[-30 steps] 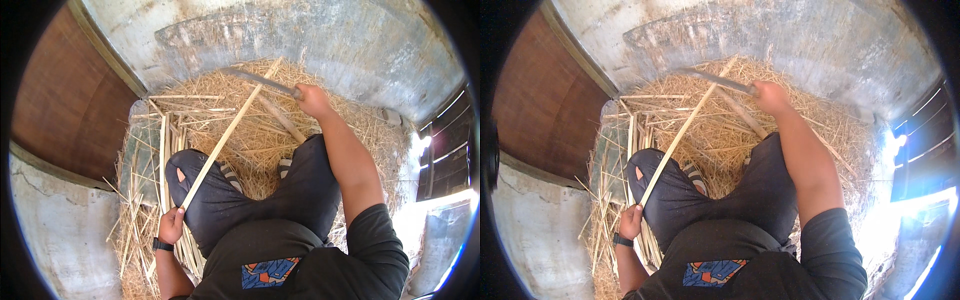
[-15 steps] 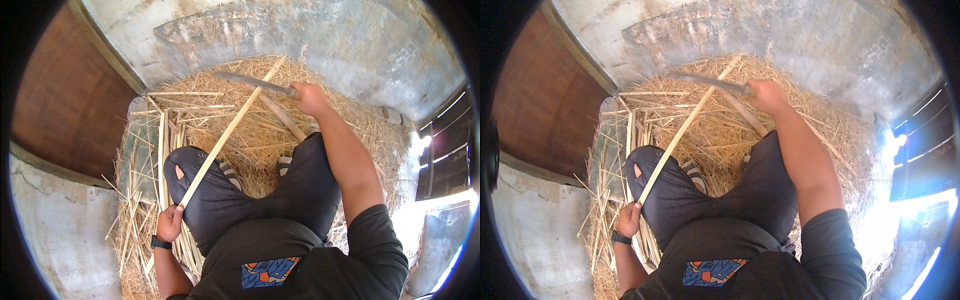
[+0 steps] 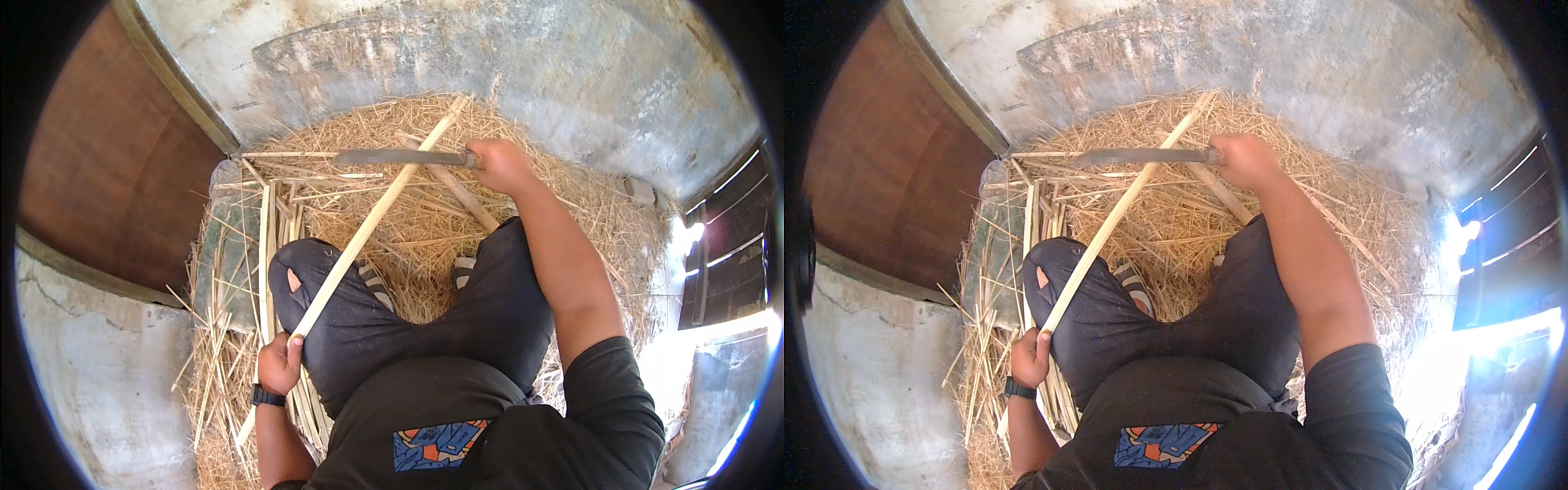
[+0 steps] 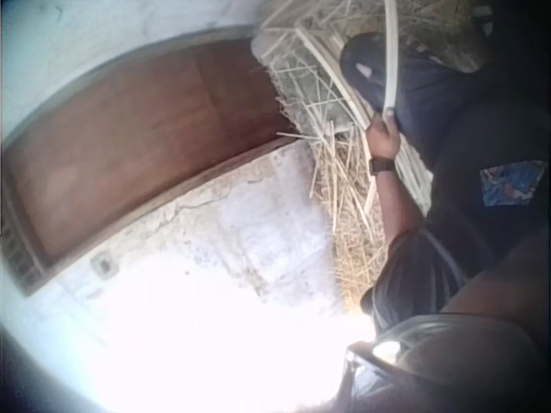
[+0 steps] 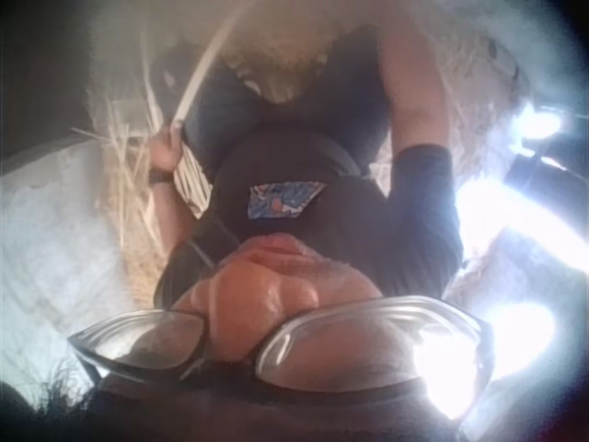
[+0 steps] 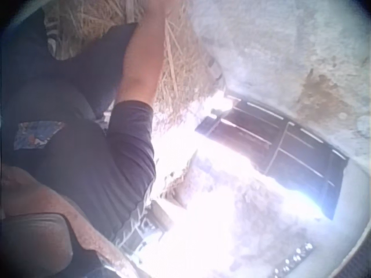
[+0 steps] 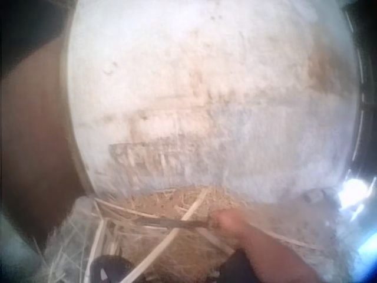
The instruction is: The person sits on a straw-covered floor and uses a machete to split a long bamboo pole into thin strips. They hold the pole with one hand and repeatedly strike it with the machete to separate the material.
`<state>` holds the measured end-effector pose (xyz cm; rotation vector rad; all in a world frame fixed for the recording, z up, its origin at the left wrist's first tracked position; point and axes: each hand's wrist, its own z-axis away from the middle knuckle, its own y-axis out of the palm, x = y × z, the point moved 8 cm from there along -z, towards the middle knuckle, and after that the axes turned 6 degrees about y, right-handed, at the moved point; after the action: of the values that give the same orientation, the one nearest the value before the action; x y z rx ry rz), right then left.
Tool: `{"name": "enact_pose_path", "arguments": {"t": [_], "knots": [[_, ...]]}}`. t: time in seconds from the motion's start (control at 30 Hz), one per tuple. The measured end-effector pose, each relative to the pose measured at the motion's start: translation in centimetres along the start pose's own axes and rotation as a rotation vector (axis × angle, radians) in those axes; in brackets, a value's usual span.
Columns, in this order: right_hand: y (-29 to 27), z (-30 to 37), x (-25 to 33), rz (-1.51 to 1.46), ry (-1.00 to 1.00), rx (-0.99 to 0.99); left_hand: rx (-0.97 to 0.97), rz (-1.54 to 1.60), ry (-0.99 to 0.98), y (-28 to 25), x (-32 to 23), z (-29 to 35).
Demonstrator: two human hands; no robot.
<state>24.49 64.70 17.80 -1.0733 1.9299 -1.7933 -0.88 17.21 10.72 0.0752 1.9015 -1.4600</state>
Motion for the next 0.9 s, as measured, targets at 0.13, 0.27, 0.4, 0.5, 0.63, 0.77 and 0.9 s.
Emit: {"name": "enact_pose_path", "arguments": {"t": [0.13,0.27,0.4,0.5,0.63,0.77,0.9], "knots": [[0.4,-0.6,-4.2,-0.073,0.28,-0.077,-0.001,0.0,-0.004,0.1,0.4,-0.1],[1.4,-0.3,-9.4,-0.173,0.544,-0.105,-0.025,-0.109,0.046,-0.1,-0.1,-0.2],[0.9,0.0,-5.6,-0.008,0.378,0.088,-0.06,-0.047,0.026,0.5,0.6,0.1],[1.4,0.2,-4.8,0.065,0.349,0.107,-0.043,-0.023,0.012,0.9,0.8,0.0],[1.4,-0.3,-6.8,-0.049,0.446,-0.012,-0.039,-0.03,0.004,0.6,0.9,0.0],[0.9,-0.3,-9.4,-0.268,0.603,-0.144,-0.054,-0.052,0.012,0.6,0.8,0.2],[0.1,-0.1,-9.8,-0.319,0.569,-0.287,-0.042,-0.052,0.009,0.7,0.6,0.1]]}}
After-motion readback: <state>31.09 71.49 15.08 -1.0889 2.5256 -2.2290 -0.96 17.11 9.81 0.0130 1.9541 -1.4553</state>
